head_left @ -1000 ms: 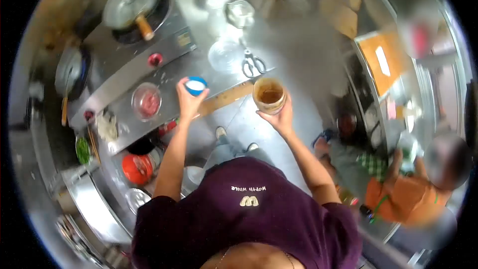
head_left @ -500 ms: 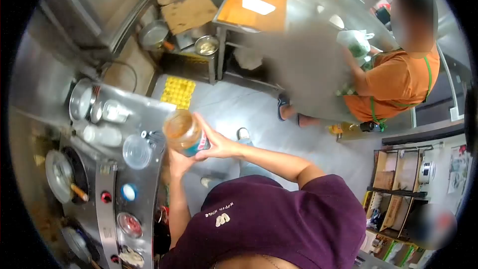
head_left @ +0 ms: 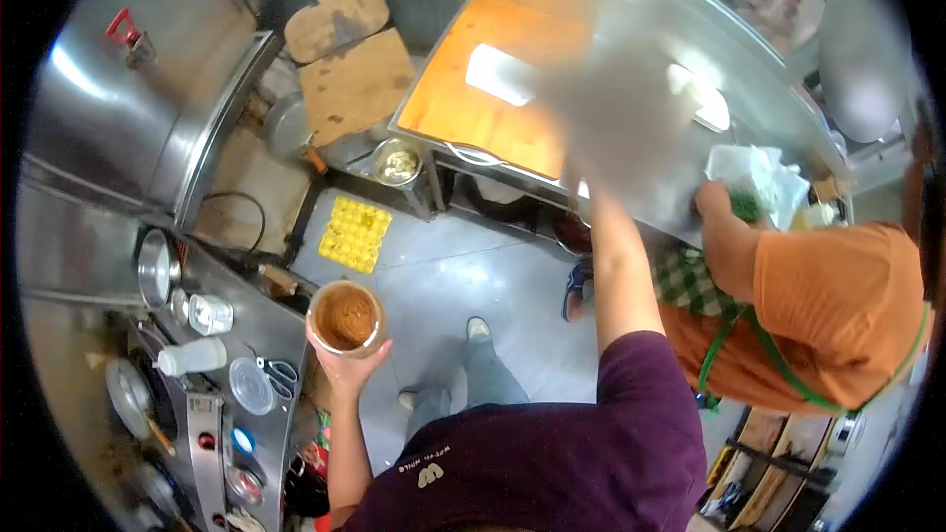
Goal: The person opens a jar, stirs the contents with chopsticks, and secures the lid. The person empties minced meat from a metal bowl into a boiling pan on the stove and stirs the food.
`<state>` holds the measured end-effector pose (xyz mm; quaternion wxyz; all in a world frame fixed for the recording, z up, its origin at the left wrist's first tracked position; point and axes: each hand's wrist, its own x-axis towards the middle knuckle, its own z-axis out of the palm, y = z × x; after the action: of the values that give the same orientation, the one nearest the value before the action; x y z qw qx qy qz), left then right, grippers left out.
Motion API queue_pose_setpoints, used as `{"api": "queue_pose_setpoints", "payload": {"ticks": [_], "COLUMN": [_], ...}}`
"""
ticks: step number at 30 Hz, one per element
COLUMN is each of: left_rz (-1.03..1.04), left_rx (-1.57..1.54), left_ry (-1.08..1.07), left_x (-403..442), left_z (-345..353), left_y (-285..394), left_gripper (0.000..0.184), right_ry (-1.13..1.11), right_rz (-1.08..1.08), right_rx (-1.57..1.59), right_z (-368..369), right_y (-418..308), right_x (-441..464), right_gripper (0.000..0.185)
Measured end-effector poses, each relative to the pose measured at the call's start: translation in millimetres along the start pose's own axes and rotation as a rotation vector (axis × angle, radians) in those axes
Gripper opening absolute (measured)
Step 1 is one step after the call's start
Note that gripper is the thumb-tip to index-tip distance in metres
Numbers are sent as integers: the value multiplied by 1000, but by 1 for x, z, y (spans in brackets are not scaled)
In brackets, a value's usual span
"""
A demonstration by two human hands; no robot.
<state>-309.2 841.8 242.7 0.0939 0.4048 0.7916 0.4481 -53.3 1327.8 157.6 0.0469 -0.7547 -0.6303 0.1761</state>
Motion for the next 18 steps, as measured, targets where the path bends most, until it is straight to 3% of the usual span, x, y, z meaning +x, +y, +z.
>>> {"api": "queue_pose_setpoints", "payload": {"ticks": [2, 5, 6, 8, 9, 10, 11, 13, 14, 15, 16, 18], "left_rz": [-61, -82, -55, 232, 147, 286, 132, 254, 320, 261, 331, 317], "left_rx": [14, -50, -61, 122, -64, -60, 49, 164, 199, 264, 238, 303], "left_ry": [42, 95, 131, 278, 331, 463, 427, 486, 523, 513, 563, 597], "left_x": [6, 23, 29, 44, 44, 42, 32, 15, 5, -8, -20, -50], "left_z": [-6, -18, -27, -63, -73, -82, -103, -135, -149, -166, -181, -213], "left_y": [-5, -2, 4, 33, 26, 13, 18, 4, -2, -2, -18, -31], "left_gripper": [109, 105, 103, 96, 89, 85, 84, 90, 93, 97, 96, 95], "right_ry": [-81, -73, -39, 55, 87, 152, -97, -304, -254, -376, -494, -626], "right_rz": [-14, -147, -272, -563, -675, -652, -558, -836, -910, -1147, -1378, -1711], "right_rx": [-7, -102, -132, -116, 38, 131, 862, 1335, 1411, 1424, 1422, 1391], "right_z": [-35, -30, -27, -40, -59, -105, -156, -189, -192, -196, -193, -187], "right_y": [-18, 4, 14, 24, 16, -22, -63, -112, -130, -144, -157, -176], "right_x": [-21, 3, 16, 44, 56, 4, -99, -210, -256, -301, -347, -430], "right_gripper": [26, 23, 24, 27, 29, 32, 37, 40, 35, 32, 28, 18]}}
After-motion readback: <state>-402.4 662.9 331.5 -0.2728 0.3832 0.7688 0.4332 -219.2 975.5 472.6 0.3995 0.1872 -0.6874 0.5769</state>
